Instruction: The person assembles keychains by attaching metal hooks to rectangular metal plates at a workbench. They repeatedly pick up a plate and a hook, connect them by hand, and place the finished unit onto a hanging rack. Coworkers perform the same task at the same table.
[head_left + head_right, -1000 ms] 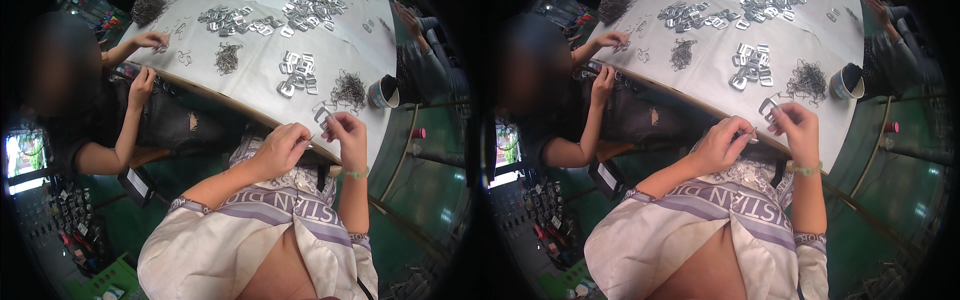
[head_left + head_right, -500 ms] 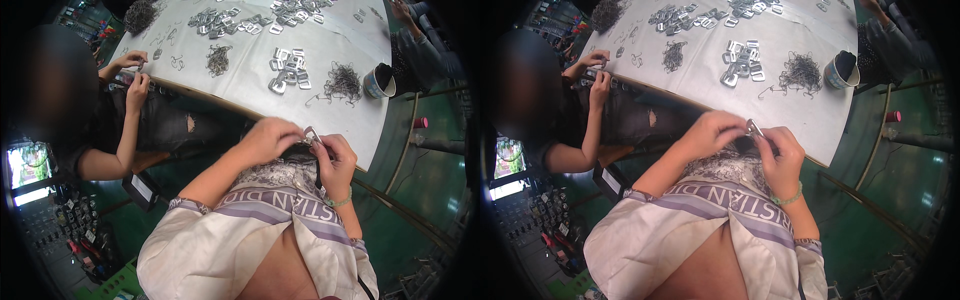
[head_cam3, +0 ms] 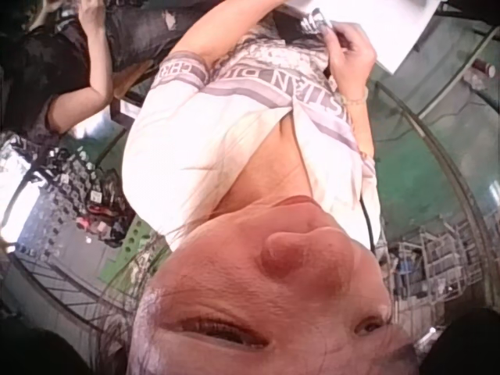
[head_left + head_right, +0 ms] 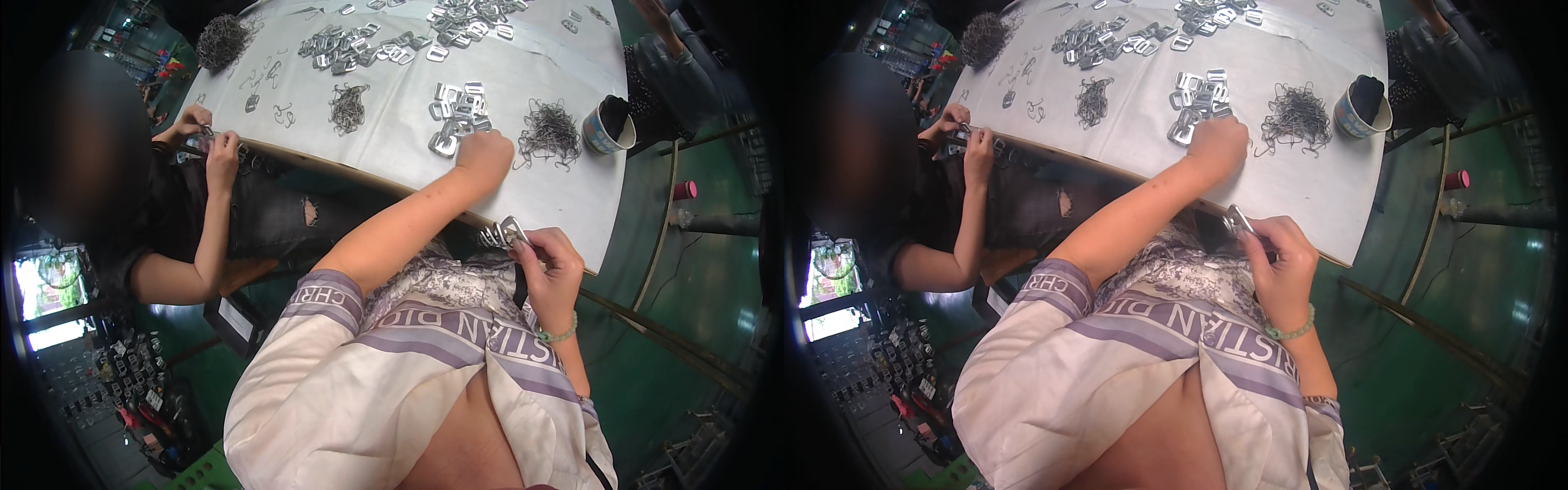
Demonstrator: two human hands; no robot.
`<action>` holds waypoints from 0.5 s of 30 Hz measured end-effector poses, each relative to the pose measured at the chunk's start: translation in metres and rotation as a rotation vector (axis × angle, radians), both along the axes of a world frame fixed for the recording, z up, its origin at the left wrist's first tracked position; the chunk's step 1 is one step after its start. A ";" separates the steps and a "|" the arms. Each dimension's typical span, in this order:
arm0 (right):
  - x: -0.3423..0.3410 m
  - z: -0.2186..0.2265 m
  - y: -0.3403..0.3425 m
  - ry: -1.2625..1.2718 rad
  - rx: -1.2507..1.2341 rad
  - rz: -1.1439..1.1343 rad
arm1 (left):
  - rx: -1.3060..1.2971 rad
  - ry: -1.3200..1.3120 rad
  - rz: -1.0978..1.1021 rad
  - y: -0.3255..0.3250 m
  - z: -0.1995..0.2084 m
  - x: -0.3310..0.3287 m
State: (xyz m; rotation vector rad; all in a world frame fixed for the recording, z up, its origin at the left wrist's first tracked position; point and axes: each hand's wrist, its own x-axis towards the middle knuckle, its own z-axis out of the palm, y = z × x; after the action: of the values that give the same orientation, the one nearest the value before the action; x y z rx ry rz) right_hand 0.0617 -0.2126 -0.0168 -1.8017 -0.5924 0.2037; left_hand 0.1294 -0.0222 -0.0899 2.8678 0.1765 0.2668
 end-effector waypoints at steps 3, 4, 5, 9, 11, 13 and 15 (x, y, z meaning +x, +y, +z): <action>-0.001 0.001 0.002 0.064 0.021 0.019 | -0.478 0.057 0.085 0.019 0.004 0.003; -0.001 0.002 0.003 0.079 0.023 0.021 | -0.684 0.074 0.117 0.025 0.006 0.000; -0.001 0.002 0.003 0.096 0.019 0.019 | -0.833 0.047 0.084 0.027 0.010 -0.005; 0.001 -0.002 0.002 0.170 0.065 0.009 | -1.296 -0.020 -0.157 0.014 0.059 -0.059; 0.002 -0.001 0.003 0.168 0.056 0.019 | -1.125 -0.194 -0.373 0.005 0.075 -0.092; 0.001 0.000 0.005 0.173 0.056 0.032 | -0.961 -0.199 -0.371 -0.001 0.082 -0.110; 0.000 0.001 0.009 0.171 0.070 0.046 | -0.835 -0.245 -0.350 -0.003 0.080 -0.117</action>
State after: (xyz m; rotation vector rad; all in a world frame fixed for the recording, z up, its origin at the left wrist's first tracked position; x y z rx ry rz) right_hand 0.0617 -0.2034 -0.0158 -1.6843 -0.5140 0.3602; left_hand 0.0124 -0.0250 -0.0099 1.9730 -0.2155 0.3626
